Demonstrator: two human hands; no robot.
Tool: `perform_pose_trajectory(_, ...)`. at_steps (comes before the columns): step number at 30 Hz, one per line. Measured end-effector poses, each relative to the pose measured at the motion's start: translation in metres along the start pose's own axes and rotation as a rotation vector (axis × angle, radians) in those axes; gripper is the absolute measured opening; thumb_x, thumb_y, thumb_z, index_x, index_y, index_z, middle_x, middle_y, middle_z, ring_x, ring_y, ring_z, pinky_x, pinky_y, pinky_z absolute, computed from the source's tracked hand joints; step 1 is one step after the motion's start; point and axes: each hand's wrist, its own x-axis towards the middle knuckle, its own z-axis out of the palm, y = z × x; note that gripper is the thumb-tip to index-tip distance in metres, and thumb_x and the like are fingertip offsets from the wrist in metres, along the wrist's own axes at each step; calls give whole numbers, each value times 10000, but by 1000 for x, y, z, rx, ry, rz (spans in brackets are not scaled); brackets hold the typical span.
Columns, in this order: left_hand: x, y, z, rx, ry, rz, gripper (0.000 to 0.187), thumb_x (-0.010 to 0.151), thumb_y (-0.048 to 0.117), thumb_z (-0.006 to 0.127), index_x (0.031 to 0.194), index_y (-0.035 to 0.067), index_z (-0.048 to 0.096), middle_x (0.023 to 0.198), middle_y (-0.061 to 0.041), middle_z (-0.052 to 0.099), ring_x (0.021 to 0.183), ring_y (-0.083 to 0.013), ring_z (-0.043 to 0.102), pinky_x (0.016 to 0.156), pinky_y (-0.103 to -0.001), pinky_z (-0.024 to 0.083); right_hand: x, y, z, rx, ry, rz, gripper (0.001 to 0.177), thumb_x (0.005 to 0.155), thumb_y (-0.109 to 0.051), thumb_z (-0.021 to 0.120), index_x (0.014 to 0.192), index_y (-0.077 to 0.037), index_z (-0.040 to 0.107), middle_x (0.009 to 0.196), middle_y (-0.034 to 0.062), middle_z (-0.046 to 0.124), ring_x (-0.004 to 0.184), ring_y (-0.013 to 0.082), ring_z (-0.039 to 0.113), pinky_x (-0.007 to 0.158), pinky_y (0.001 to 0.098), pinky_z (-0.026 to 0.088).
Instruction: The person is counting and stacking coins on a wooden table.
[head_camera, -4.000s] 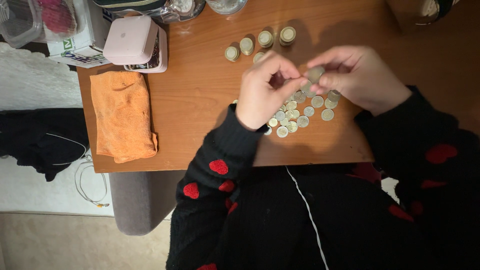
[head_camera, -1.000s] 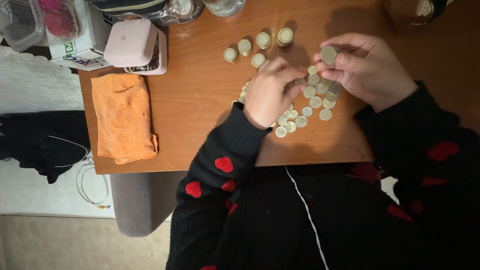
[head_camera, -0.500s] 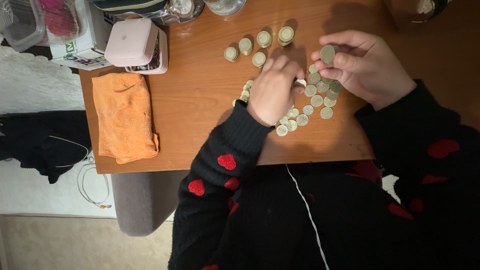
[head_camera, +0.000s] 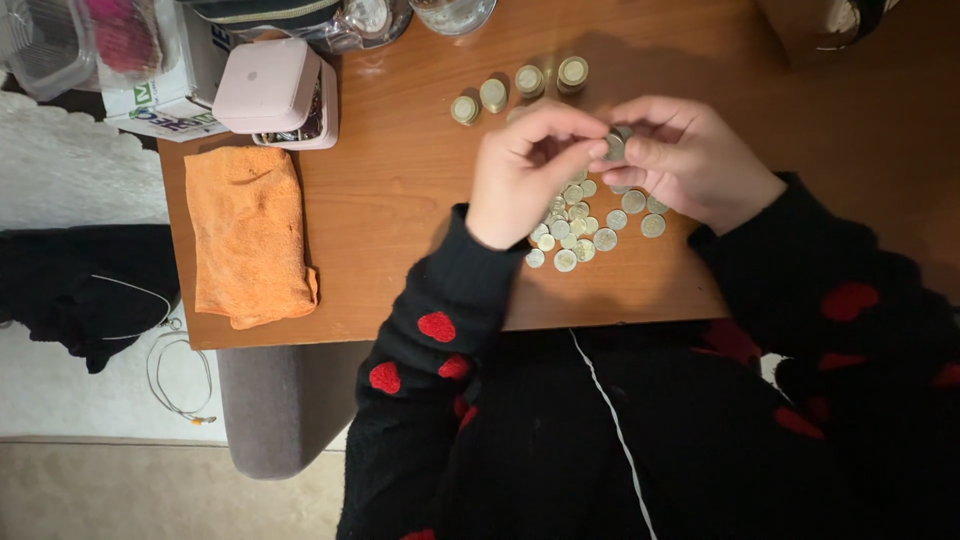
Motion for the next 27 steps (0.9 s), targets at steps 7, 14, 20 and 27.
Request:
perform_pose_trajectory(7,7,8,9,362,169,196,132,814,35,818,844,71,695,854,19,527,736,-100,461,643,-226,410,0,-13,8,-177,76,36,334,959,28,630,1292,28,620,1103,170,712,1001,227,743,843,256,629)
perform_pose_trajectory(14,2,-9,17,635,-54,167,147,779,6,752,882,95,696,890,-11,610,800,-186,585,745,-305,499,-4,-25,0,24,161,-88,362,982,-69,647,1342,-35,624,1203,134,714,987,162,731,862,237,619)
perform_pose_trajectory(20,-3,-29,27,998,-194,168,263,704,183,845,914,184,687,937,-8,577,903,-259,599,788,-385,526,-4,-26,2,73,123,-120,357,997,-77,679,1346,-29,626,1181,118,724,1024,153,754,872,224,632)
perform_pose_trajectory(27,-2,-29,29,1068,-201,86,281,708,216,855,890,151,651,925,-45,586,879,-284,614,762,-412,516,-3,-26,5,61,111,-100,322,992,-74,672,1308,-20,636,1138,138,723,1011,168,741,877,230,613)
